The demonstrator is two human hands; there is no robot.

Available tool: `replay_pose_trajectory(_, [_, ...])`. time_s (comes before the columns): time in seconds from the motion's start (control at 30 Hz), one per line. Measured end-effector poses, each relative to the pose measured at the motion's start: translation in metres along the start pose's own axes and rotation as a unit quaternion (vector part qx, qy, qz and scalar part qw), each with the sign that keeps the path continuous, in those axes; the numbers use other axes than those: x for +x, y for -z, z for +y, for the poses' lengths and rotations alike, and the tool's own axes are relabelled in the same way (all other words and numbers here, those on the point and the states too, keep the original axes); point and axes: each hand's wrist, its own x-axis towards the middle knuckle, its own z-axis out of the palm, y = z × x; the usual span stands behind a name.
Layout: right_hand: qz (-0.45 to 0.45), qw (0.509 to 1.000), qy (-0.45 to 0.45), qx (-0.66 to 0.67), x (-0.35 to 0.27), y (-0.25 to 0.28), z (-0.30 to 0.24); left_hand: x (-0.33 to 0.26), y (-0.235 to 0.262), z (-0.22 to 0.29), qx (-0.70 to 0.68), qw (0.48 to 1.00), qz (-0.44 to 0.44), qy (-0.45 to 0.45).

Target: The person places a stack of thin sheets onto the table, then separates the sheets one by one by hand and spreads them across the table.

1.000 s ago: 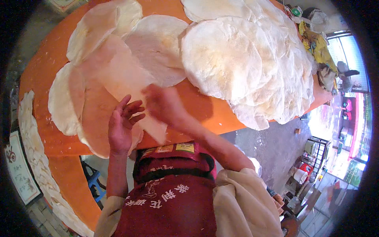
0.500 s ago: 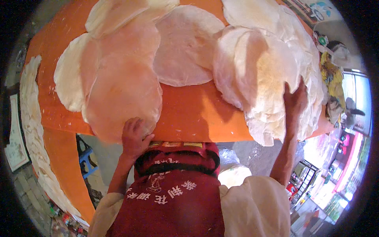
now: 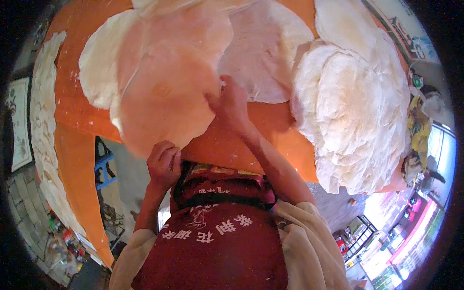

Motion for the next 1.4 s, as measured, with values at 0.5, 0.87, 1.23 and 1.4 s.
replay_pose_trajectory(0.5, [-0.081,0.926,-0.028,0.367,-0.045,0.080,-0.117,-0.070,0.017,-0.006,-0.740,0.488,0.128,0.445])
replay_pose_trajectory(0.87, [0.060,0.990,0.076,-0.098,-0.076,0.071,-0.002,0.016,-0.022,0.007,-0.735,0.542,0.057,0.404])
replay_pose_trajectory(1.23, [-0.145,0.979,0.107,0.096,-0.070,0.012,-0.018,0.037,-0.031,0.010,-0.644,0.654,0.018,0.395])
replay_pose_trajectory(1.4, [-0.197,0.959,-0.056,0.195,-0.073,0.011,-0.027,0.039,-0.026,0.017,-0.540,0.753,0.028,0.376])
